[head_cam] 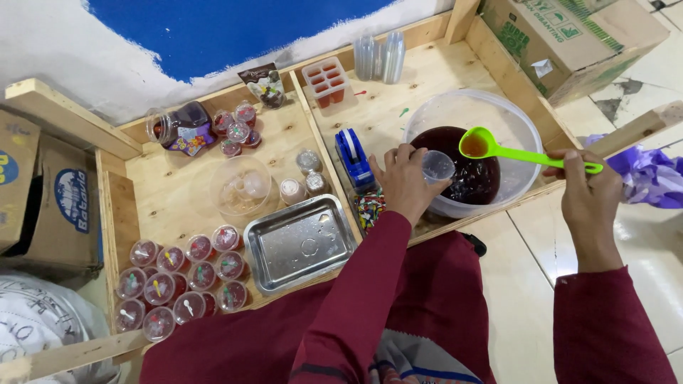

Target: The person scoops a red liquid from a large container into a small cup with a spoon, and then applies a plastic seal to the cup by hand using a wooden paddle.

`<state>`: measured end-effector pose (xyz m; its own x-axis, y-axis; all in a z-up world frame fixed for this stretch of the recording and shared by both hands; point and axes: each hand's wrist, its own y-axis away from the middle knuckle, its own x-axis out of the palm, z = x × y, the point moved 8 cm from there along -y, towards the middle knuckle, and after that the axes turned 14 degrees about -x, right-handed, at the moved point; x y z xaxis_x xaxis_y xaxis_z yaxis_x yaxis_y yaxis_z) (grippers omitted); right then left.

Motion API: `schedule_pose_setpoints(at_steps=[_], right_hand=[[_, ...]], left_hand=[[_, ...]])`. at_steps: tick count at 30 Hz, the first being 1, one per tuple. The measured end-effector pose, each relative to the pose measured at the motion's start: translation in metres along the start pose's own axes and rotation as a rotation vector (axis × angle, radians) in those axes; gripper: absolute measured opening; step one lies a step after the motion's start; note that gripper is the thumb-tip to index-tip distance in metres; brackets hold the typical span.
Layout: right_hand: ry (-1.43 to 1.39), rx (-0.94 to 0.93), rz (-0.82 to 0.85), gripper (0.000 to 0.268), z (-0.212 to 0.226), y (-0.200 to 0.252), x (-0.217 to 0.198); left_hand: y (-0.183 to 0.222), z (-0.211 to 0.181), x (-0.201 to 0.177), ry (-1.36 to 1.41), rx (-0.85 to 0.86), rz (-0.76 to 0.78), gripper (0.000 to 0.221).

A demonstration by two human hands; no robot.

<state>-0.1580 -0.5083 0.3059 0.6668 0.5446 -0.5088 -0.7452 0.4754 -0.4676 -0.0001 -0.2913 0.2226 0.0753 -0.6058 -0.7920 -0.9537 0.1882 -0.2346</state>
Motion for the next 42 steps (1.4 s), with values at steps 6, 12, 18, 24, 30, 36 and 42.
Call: schedule_pose_setpoints(at_steps=[6,12,18,24,30,36,42], right_hand=[[-0.074,-0.063,-0.034,0.031,0.036,0.009,-0.007],[0.012,-0.249,0.028,0.030,0.062,0.022,0.003],[0.271,-0.465,0.062,0.028,0.064,0.044,0.013],[0.299,-0.599,0.076,0.022,0.075,0.053,0.016],[0.232,-0.636,0.046,0.025,0.070,0.053,0.012],[0.140,-0.361,-0.075,0.031,0.038,0.041,0.006],[0.417,-0.425,0.084,0.019,-0.018,0.028,0.035]], left_hand=[[0.000,0.000,0.000,0.000,0.001,0.020,0.075],[-0.001,0.001,0.001,0.020,-0.032,0.045,0.073],[-0.002,0.000,0.003,-0.030,-0.050,0.094,0.072],[-0.002,0.001,0.005,-0.037,-0.062,0.145,0.076],[-0.003,0.002,0.006,-0.026,-0.051,0.097,0.076],[-0.001,0.001,0.000,-0.001,-0.037,0.118,0.073],[0.000,0.000,-0.001,0.021,-0.021,0.063,0.070]])
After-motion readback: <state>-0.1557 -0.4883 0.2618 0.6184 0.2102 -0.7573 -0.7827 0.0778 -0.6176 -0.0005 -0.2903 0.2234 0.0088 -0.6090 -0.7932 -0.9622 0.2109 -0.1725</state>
